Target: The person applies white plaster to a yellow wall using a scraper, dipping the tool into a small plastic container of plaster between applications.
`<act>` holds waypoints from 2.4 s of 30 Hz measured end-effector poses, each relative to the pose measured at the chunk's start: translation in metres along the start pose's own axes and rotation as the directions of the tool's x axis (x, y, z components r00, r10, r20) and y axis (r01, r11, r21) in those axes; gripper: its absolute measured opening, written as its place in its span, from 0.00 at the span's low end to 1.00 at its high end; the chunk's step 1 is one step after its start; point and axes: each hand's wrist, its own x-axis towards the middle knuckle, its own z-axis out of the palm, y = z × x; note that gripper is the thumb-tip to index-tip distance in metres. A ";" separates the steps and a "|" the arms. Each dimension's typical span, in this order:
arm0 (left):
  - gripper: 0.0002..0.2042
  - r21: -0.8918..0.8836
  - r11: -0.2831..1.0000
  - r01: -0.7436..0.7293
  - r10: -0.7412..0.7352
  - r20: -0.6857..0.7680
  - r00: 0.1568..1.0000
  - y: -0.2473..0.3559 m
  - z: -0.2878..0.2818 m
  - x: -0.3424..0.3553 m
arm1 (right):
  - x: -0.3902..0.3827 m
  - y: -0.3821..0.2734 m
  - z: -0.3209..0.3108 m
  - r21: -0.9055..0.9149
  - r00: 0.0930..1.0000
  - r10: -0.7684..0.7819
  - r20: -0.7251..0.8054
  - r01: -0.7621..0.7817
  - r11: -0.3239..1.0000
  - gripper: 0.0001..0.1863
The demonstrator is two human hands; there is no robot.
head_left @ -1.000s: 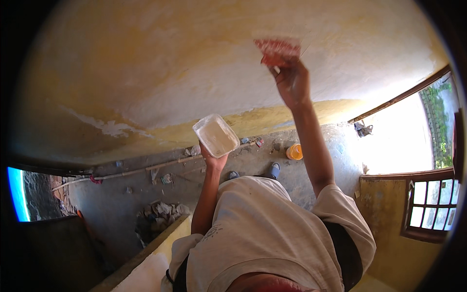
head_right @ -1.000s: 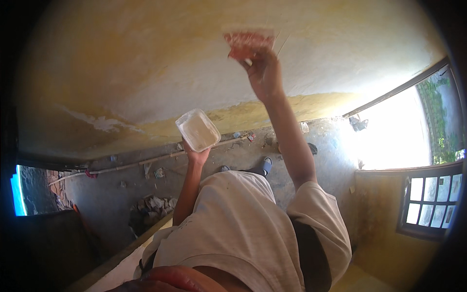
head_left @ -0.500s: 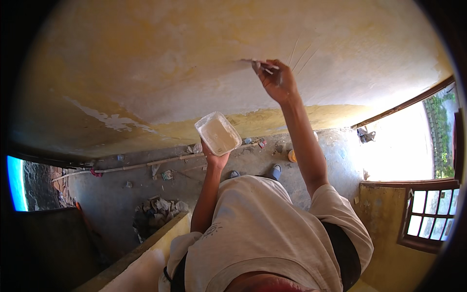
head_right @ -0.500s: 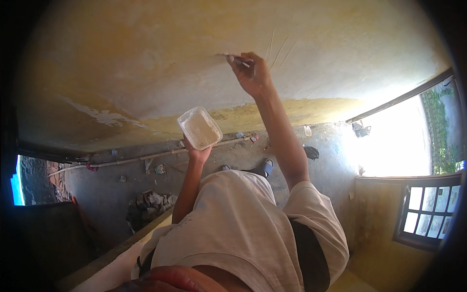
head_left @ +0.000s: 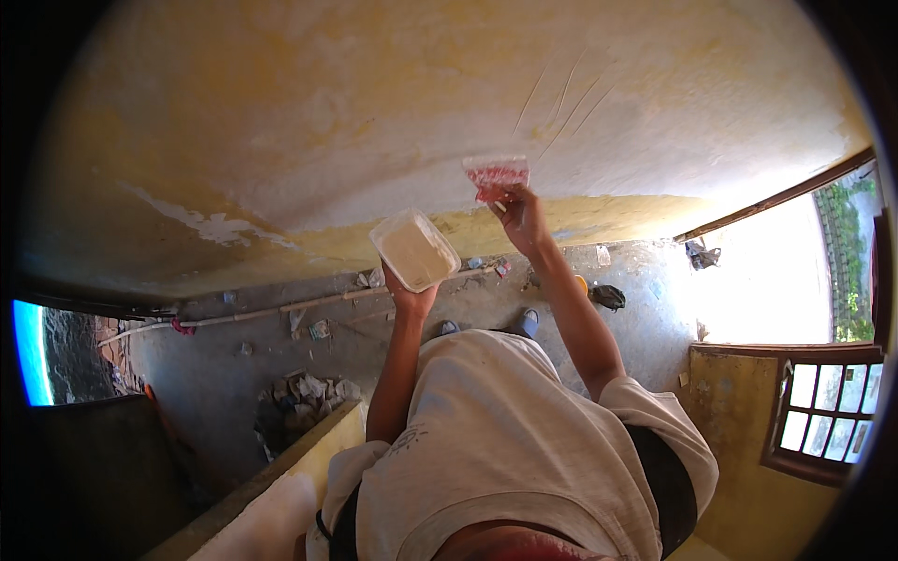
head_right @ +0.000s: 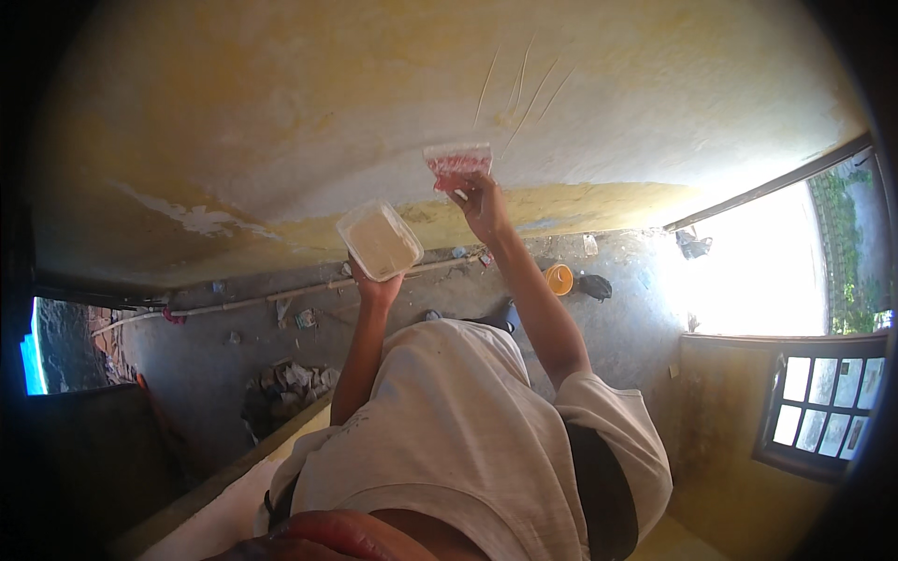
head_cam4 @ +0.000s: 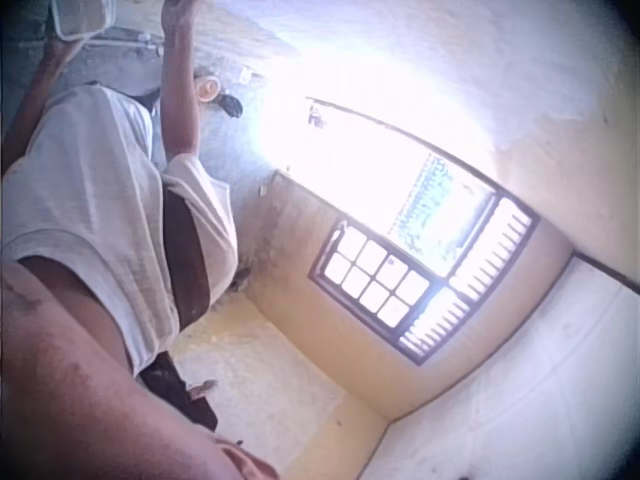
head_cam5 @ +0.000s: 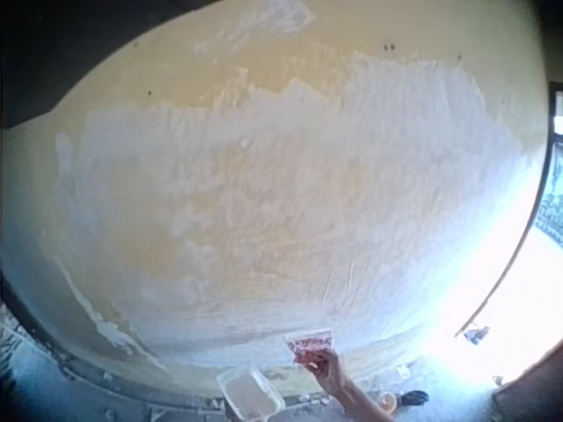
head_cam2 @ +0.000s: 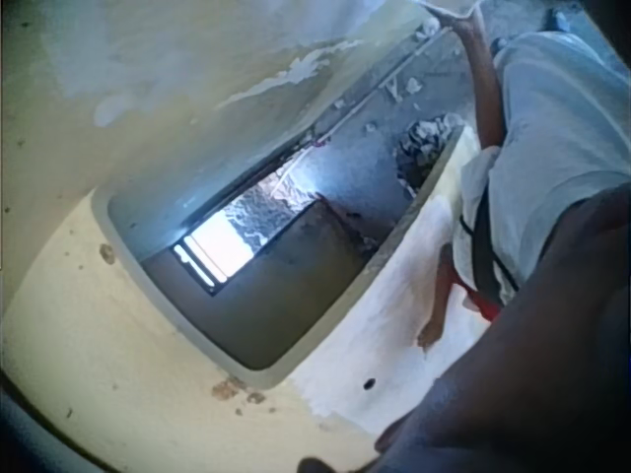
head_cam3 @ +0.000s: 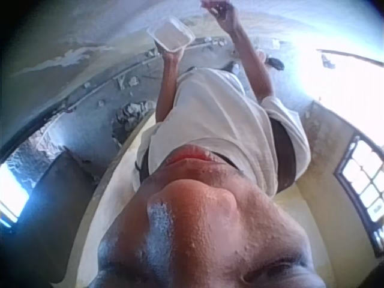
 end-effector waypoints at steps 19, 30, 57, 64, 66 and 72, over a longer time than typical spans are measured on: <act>0.27 0.016 0.993 0.115 -0.116 0.044 0.992 -0.004 0.005 0.002 | -0.010 -0.182 0.165 0.249 0.911 -0.254 0.324 0.177 0.952 0.11; 0.26 0.022 0.999 0.043 -0.044 0.049 0.998 0.000 0.005 -0.004 | 0.010 0.024 -0.067 0.080 0.992 0.058 -0.107 -0.050 0.996 0.04; 0.27 0.047 0.988 0.148 -0.152 0.081 0.985 -0.024 0.009 0.019 | -0.037 -0.218 0.105 0.223 0.769 -0.437 0.467 0.376 0.900 0.13; 0.26 0.032 0.992 0.122 -0.124 0.054 0.991 -0.022 0.017 0.014 | 0.004 -0.037 -0.066 0.055 0.999 -0.020 -0.048 0.022 0.998 0.08; 0.26 0.049 0.991 0.121 -0.124 0.066 0.990 -0.019 0.013 0.014 | 0.013 0.003 -0.095 0.045 0.990 0.082 -0.117 -0.077 0.996 0.08; 0.26 0.028 0.988 0.152 -0.154 0.109 0.982 -0.023 0.010 0.024 | 0.055 -0.025 -0.084 0.185 0.992 0.067 -0.102 -0.047 0.982 0.07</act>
